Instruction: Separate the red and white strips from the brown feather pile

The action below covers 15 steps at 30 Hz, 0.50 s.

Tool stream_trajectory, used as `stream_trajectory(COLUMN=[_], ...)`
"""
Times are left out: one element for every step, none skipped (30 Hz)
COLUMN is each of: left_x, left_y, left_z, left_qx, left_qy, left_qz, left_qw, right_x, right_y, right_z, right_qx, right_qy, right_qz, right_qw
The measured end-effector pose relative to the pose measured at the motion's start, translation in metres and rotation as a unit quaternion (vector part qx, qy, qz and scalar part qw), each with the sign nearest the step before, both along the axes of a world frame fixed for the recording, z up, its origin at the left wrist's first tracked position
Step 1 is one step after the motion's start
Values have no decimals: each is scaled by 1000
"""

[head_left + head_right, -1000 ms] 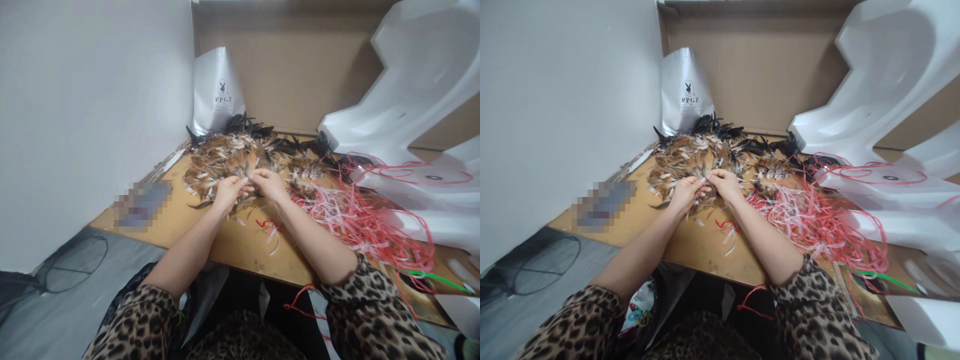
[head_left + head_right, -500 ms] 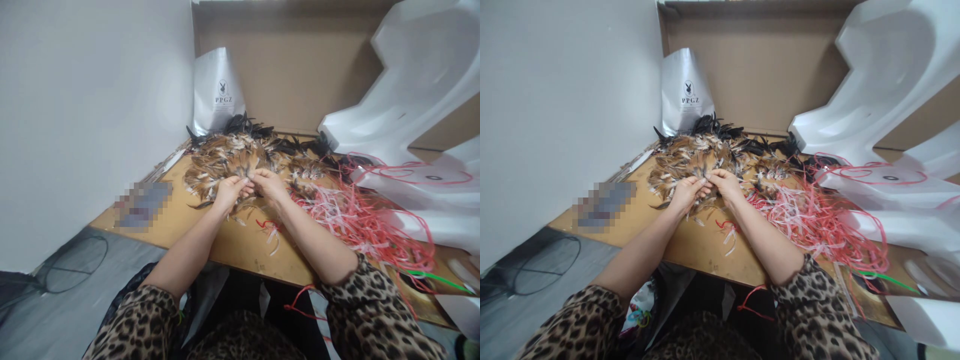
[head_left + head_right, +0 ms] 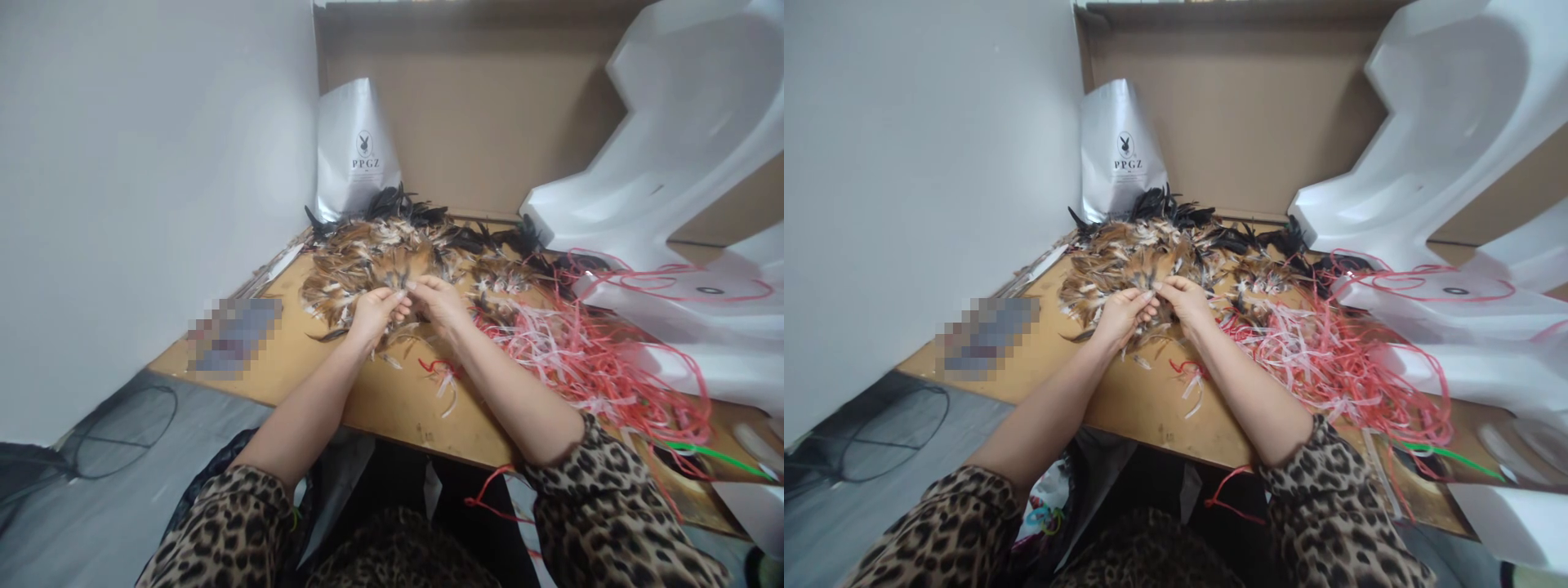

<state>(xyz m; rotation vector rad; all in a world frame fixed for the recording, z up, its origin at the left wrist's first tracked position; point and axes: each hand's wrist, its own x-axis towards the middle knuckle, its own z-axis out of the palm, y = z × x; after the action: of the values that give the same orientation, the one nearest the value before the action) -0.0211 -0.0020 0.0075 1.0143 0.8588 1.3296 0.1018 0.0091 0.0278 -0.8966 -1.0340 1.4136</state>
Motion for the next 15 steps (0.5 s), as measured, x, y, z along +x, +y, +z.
stream_trajectory(left_x=[0, 0, 0, 1, 1, 1, 1, 1, 1, 1, 1, 0, 0, -1, -3], left_y=[0, 0, -1, -1, -1, -1, -1, -1, -1, -1, 0, 0, 1, 2, 3], left_z=[0, 0, 0, 1, 1, 1, 1, 1, 1, 1, 1, 0, 0, -1, -2], left_qx=[0, 0, 1, 1, 0, -2, -3, -3, -2, 1, 5, 12, 18, 24, 28], left_qy=[3, 4, 5, 4, 3, 2, 3, 4, 7, 10, 14, 17, 19, 20, 20], left_qz=[0, -1, -2, -3, -3, -3, -3, -2, 0, 4, 8, 11, 14, 18, 22], left_qw=[1000, 1000, 1000, 1000, 1000, 1000, 1000, 1000, 1000, 1000, 1000, 1000, 1000, 999, 999], right_x=[0, 1, 1, 1, 0, 0, -1, -2, -2, -3, -3, -4, -4, -4, -3], right_y=[1, 1, 2, 2, 3, 3, 3, 3, 2, 2, 1, 0, -1, -1, -1], right_z=[0, 0, -1, -1, -2, -2, -3, -3, -3, -3, -3, -2, -2, -1, 1], right_qx=[4, 5, 5, 4, 5, 8, 11, 13, 13, 12, 11, 9, 8, 6, 5], right_qy=[-5, -9, -13, -15, -15, -13, -9, -4, 0, 2, 1, -3, -9, -17, -24], right_qz=[-7, -13, -17, -20, -24, -26, -27, -27, -26, -25, -23, -21, -20, -20, -22], right_qw=[1000, 1000, 1000, 1000, 1000, 1000, 1000, 1000, 1000, 1000, 1000, 1000, 1000, 1000, 999])
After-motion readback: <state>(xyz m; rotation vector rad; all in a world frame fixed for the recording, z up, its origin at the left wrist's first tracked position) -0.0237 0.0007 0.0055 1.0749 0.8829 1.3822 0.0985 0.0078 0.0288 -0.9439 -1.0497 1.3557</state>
